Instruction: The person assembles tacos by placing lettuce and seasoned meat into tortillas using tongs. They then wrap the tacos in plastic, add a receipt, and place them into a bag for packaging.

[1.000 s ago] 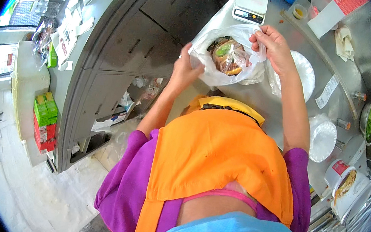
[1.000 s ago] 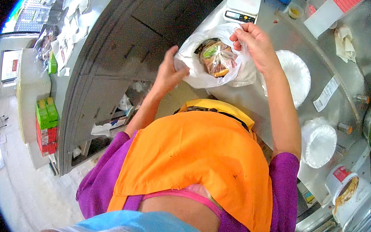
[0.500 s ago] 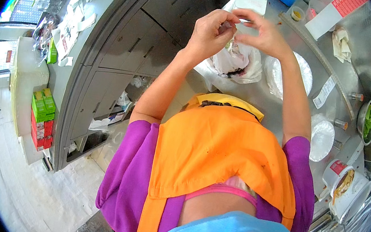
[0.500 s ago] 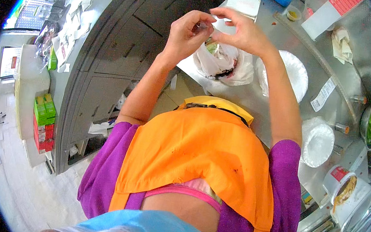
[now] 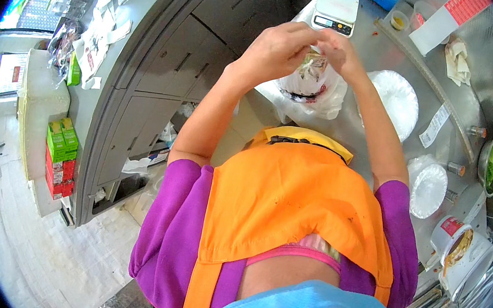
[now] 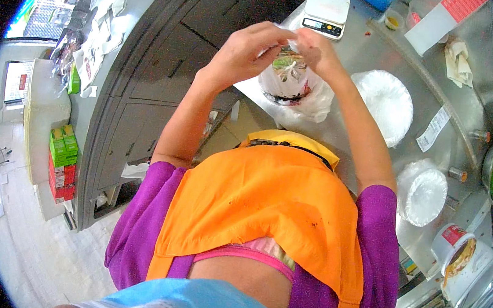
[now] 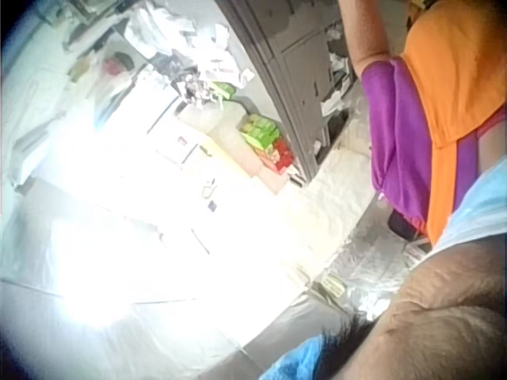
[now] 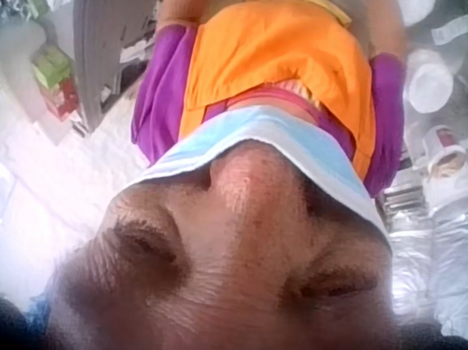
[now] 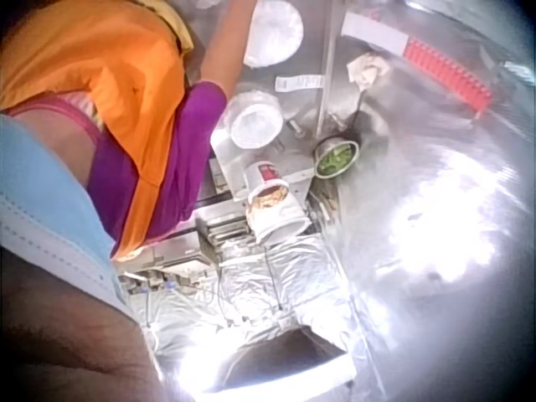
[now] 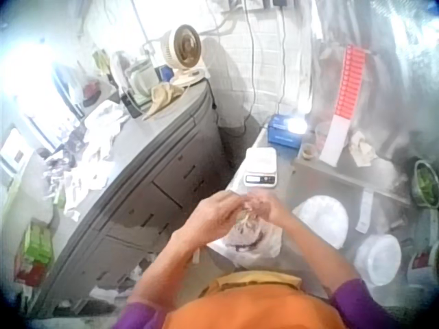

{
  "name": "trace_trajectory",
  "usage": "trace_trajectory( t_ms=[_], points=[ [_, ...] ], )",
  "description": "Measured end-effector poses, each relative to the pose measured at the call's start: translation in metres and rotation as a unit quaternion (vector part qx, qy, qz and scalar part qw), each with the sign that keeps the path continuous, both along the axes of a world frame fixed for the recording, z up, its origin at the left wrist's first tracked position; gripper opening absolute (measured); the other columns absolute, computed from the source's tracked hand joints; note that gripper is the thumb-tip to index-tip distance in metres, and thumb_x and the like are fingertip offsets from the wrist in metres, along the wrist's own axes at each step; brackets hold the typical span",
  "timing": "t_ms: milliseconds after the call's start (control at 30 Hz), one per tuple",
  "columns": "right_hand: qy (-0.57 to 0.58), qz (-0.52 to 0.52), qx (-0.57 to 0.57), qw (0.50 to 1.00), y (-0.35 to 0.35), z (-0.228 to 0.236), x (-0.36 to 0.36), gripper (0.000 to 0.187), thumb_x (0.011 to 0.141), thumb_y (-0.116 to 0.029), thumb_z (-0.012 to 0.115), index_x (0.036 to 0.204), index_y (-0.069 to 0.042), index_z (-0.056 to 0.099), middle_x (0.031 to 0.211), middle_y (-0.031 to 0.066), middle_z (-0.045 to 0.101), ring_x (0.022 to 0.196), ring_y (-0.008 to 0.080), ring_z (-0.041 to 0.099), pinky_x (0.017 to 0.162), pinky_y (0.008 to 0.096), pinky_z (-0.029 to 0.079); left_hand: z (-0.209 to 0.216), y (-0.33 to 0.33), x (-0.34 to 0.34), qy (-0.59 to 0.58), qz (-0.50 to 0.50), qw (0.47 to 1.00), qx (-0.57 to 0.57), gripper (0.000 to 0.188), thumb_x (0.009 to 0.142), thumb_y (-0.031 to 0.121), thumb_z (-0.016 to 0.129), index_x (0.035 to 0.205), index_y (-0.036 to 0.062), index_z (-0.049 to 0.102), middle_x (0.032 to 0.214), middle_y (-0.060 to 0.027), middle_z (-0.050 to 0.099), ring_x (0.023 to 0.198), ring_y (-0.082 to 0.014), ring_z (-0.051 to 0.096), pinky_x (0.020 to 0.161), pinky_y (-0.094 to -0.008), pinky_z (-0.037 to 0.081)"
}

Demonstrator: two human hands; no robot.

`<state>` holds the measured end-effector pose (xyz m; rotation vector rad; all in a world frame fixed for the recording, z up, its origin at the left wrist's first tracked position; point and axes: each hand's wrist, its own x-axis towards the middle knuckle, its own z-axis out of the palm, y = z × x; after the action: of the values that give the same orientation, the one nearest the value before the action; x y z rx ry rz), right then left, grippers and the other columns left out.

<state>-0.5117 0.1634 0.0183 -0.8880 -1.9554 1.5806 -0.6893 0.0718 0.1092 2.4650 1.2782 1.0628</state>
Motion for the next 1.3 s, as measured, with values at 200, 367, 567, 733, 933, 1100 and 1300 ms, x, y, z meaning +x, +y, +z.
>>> trace_trajectory(
  t_ms=[200, 367, 567, 733, 933, 1100, 1300],
  points=[
    [0.040, 0.099, 0.039, 0.994, -0.013, 0.015, -0.009, 0.035, 0.084, -0.033, 0.067, 0.101, -0.004, 0.061, 0.093, 0.0012, 0.060, 0.082, 0.0159, 0.053, 0.073, 0.0310, 0.045, 0.003, 0.021, 0.002, -0.026, -0.055, 0.998, 0.015, 0.034, 0.080, 0.007, 0.069, 0.114, 0.0068, 0.063, 0.107, -0.0117, 0.062, 0.088, -0.0237, 0.064, 0.070, -0.0310, 0.053],
    [0.118, -0.034, -0.234, 0.964, -0.005, 0.011, -0.006, 0.031, 0.089, -0.038, 0.063, 0.106, -0.013, 0.068, 0.099, -0.0046, 0.062, 0.083, 0.0085, 0.053, 0.072, 0.0263, 0.044, -0.049, 0.007, 0.005, -0.121, 0.042, 0.988, -0.084, 0.066, 0.073, 0.014, 0.078, 0.132, 0.0079, 0.049, 0.128, -0.0155, 0.054, 0.115, -0.0293, 0.056, 0.089, -0.0361, 0.050],
    [-0.045, 0.204, 0.284, 0.936, -0.007, 0.031, 0.015, 0.014, 0.089, -0.014, 0.059, 0.100, -0.008, 0.065, 0.095, 0.0024, 0.061, 0.079, 0.0153, 0.061, 0.069, 0.0295, 0.051, -0.083, 0.011, -0.004, -0.131, 0.081, 0.963, -0.222, 0.023, 0.082, 0.007, 0.057, 0.102, -0.0021, 0.062, 0.091, -0.0157, 0.068, 0.084, -0.0244, 0.066, 0.080, -0.0337, 0.050],
    [-0.020, 0.079, 0.654, 0.752, -0.013, 0.042, -0.003, 0.017, 0.076, -0.012, 0.067, 0.092, -0.009, 0.062, 0.095, 0.0080, 0.061, 0.086, 0.0280, 0.063, 0.072, 0.0373, 0.053, -0.087, 0.008, -0.018, -0.231, 0.045, 0.905, -0.354, 0.033, 0.092, 0.026, 0.047, 0.103, -0.0002, 0.064, 0.091, -0.0111, 0.068, 0.085, -0.0179, 0.062, 0.082, -0.0338, 0.048],
    [-0.072, -0.049, 0.690, 0.719, -0.020, 0.048, -0.006, 0.010, 0.077, -0.016, 0.068, 0.079, -0.013, 0.058, 0.080, 0.0036, 0.053, 0.073, 0.0228, 0.057, 0.062, 0.0361, 0.046, -0.107, 0.028, -0.005, -0.391, 0.046, 0.838, -0.378, 0.031, 0.094, 0.033, 0.058, 0.085, 0.0035, 0.063, 0.083, 0.0003, 0.058, 0.079, -0.0103, 0.051, 0.071, -0.0274, 0.043],
    [-0.092, -0.013, 0.569, 0.817, -0.035, 0.055, -0.001, 0.020, 0.084, -0.016, 0.066, 0.070, -0.008, 0.053, 0.069, 0.0077, 0.047, 0.063, 0.0278, 0.051, 0.055, 0.0406, 0.038, -0.094, 0.013, -0.004, -0.340, 0.151, 0.911, -0.179, 0.032, 0.092, 0.029, 0.062, 0.077, 0.0007, 0.059, 0.070, -0.0038, 0.048, 0.069, -0.0126, 0.046, 0.064, -0.0292, 0.041],
    [-0.125, -0.106, 0.243, 0.956, -0.064, -0.056, 0.078, 0.028, 0.090, -0.015, 0.062, 0.068, -0.002, 0.050, 0.061, 0.0086, 0.046, 0.055, 0.0178, 0.044, 0.054, 0.0326, 0.038, -0.166, 0.009, -0.044, -0.348, 0.306, 0.846, -0.265, 0.033, 0.090, 0.030, 0.059, 0.081, -0.0018, 0.064, 0.079, -0.0079, 0.061, 0.074, -0.0163, 0.057, 0.069, -0.0333, 0.046]
  ],
)
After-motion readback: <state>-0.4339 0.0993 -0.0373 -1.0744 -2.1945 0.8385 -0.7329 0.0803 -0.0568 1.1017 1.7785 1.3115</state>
